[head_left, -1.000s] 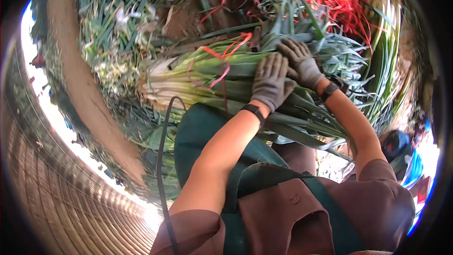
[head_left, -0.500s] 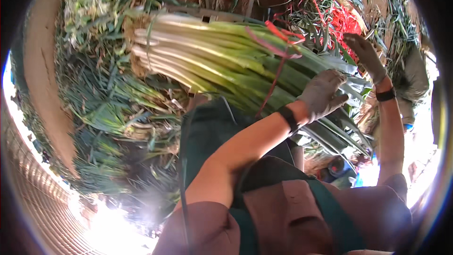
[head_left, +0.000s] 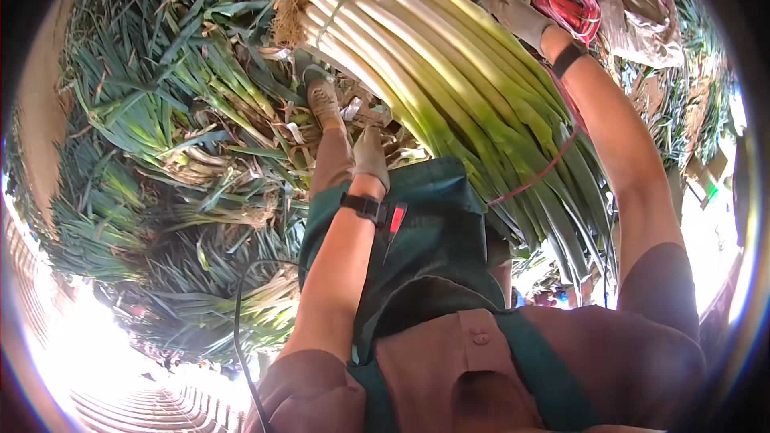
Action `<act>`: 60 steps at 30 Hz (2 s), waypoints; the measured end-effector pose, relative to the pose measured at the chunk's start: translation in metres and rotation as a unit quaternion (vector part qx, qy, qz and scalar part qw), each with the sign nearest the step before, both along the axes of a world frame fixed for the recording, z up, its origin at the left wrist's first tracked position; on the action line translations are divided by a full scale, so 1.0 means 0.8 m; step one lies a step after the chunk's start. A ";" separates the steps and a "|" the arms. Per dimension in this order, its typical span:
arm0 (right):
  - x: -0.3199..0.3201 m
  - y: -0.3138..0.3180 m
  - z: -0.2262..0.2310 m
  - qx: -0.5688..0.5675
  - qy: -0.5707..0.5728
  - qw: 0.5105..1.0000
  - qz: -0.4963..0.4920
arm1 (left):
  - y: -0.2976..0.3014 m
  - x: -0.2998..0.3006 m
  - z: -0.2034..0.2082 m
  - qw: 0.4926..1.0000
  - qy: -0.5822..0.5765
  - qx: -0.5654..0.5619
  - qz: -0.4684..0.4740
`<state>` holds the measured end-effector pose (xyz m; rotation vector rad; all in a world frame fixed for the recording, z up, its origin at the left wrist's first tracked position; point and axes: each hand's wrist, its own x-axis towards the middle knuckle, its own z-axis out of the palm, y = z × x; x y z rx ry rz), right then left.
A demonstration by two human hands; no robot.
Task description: The recorder is sorting, cleaning, and bundling leeks in a farm or processing environment.
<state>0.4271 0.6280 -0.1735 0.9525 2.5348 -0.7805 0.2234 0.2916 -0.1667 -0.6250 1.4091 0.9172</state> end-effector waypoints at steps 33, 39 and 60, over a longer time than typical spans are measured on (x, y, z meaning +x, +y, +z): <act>-0.143 0.043 -0.043 -0.020 -0.593 0.751 0.291 | 0.044 -0.001 -0.093 0.947 -0.283 -0.015 0.153; -0.227 0.058 -0.037 0.013 -0.545 0.781 0.303 | 0.054 -0.074 -0.095 0.973 -0.215 -0.076 0.037; 0.054 0.068 0.084 0.230 -0.195 0.937 0.176 | -0.038 -0.150 -0.054 0.983 -0.019 0.121 0.138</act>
